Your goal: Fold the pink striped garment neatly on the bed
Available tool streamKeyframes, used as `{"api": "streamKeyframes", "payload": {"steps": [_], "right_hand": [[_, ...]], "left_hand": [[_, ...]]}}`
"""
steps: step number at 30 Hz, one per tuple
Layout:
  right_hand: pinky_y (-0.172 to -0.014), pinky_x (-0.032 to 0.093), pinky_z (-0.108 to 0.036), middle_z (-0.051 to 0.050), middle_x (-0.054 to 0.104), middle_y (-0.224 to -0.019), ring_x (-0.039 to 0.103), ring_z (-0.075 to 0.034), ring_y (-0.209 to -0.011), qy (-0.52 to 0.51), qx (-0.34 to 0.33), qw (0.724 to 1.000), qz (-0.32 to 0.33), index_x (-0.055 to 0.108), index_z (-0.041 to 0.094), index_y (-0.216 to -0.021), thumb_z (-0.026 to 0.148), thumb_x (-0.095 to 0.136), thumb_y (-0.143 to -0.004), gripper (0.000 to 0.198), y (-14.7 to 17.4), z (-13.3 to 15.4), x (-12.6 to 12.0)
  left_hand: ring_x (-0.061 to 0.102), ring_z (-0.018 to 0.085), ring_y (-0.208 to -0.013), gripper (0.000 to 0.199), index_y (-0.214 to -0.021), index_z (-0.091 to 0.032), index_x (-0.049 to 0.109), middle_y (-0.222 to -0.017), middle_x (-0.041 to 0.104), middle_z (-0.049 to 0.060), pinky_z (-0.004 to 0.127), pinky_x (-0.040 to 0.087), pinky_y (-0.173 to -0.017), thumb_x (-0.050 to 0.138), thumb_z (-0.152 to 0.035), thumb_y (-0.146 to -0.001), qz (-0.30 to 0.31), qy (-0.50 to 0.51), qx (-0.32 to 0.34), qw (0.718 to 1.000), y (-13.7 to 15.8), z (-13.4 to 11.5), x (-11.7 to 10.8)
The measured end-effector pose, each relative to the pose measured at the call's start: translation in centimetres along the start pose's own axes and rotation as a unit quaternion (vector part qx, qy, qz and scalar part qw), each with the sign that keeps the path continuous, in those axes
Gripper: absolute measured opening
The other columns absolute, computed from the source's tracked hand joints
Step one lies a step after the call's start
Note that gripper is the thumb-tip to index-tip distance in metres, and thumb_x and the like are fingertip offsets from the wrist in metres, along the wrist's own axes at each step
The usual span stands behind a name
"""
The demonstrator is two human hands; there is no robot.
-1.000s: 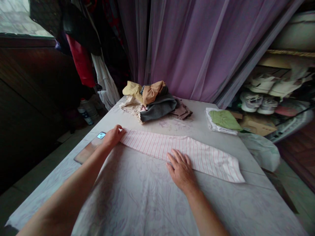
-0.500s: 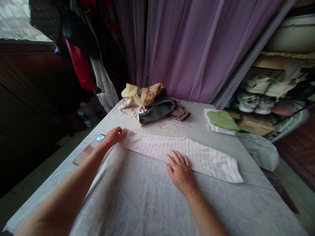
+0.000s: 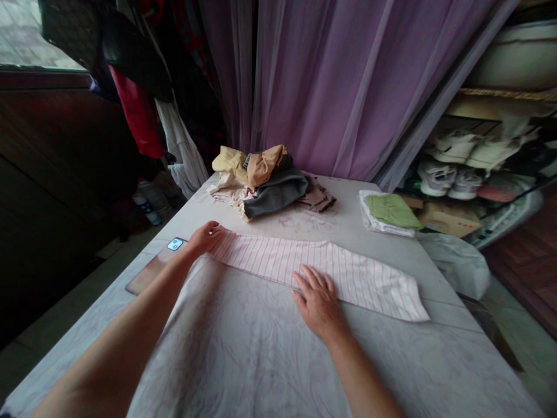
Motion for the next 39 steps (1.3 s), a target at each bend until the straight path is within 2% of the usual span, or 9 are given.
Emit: {"api": "streamKeyframes", "payload": {"steps": [5,10,16,19,26,32,39], "right_hand": [[-0.11,0.028,-0.049,-0.009,0.053,-0.143,0.044,-0.025,-0.133,0.002,-0.002,1.0,-0.008,0.059,0.025,-0.13,0.032,0.045,-0.096,0.038,0.0,0.0,0.0],[-0.11,0.028,-0.05,-0.009,0.053,-0.143,0.043,-0.026,-0.133,-0.006,-0.003,1.0,-0.01,0.059,0.026,-0.13,0.032,0.045,-0.095,0.038,0.1,0.0,0.0],[-0.11,0.027,-0.05,-0.009,0.053,-0.143,0.043,-0.026,-0.133,-0.011,-0.002,1.0,-0.007,0.058,0.026,-0.131,0.033,0.044,-0.096,0.039,0.1,-0.2,0.2],[-0.11,0.027,-0.05,-0.009,0.053,-0.143,0.043,-0.026,-0.133,-0.011,-0.004,1.0,-0.008,0.058,0.026,-0.131,0.033,0.044,-0.095,0.039,0.1,-0.2,0.2],[-0.11,0.027,-0.05,-0.007,0.053,-0.144,0.043,-0.025,-0.134,-0.008,0.004,1.0,0.005,0.059,0.026,-0.131,0.033,0.043,-0.096,0.038,0.0,-0.1,0.0],[-0.11,0.028,-0.049,-0.008,0.053,-0.144,0.043,-0.025,-0.134,0.001,0.003,1.0,-0.001,0.059,0.027,-0.13,0.033,0.044,-0.096,0.038,0.1,-0.1,0.0],[-0.11,0.028,-0.05,-0.008,0.053,-0.144,0.043,-0.025,-0.134,-0.004,0.0,1.0,-0.001,0.059,0.026,-0.131,0.033,0.044,-0.096,0.038,0.0,0.0,-0.1]], "left_hand": [[0.062,0.016,-0.072,0.048,-0.129,-0.023,0.057,-0.088,0.071,0.002,0.023,0.045,-0.062,0.051,-0.035,-0.083,0.013,-0.003,0.035,0.999,-0.2,-0.6,0.1],[0.062,0.016,-0.072,0.039,-0.112,-0.022,0.069,-0.085,0.071,0.003,0.023,0.044,-0.061,0.052,-0.038,-0.08,0.046,-0.034,0.037,0.998,-0.3,-0.4,-0.2],[0.063,0.016,-0.074,0.043,-0.112,-0.027,0.07,-0.085,0.072,-0.001,0.023,0.046,-0.065,0.054,-0.038,-0.074,0.095,-0.037,0.079,0.992,-0.4,-0.6,-0.7],[0.063,0.017,-0.07,0.038,-0.104,-0.027,0.072,-0.077,0.071,-0.001,0.023,0.045,-0.063,0.056,-0.039,-0.072,0.116,-0.059,0.073,0.989,-0.9,-0.4,-0.6],[0.064,0.019,-0.073,0.025,-0.08,-0.024,0.071,-0.074,0.071,0.002,0.024,0.044,-0.065,0.059,-0.043,-0.07,0.091,-0.092,0.074,0.989,-2.3,-0.5,-0.8],[0.062,0.019,-0.071,0.029,-0.077,-0.023,0.066,-0.073,0.069,0.001,0.024,0.042,-0.061,0.054,-0.05,-0.075,0.057,-0.104,0.064,0.991,-2.8,0.1,-0.5],[0.063,0.022,-0.073,0.038,-0.076,-0.022,0.064,-0.075,0.069,0.006,0.027,0.04,-0.059,0.051,-0.057,-0.078,0.01,-0.145,0.031,0.989,-2.9,1.1,-0.2]]}}
Point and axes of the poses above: each hand's wrist, its own y-axis away from the middle knuckle, its own x-axis out of the palm, z = x × y, the point moved 7 cm from there along -y, towards the middle knuckle
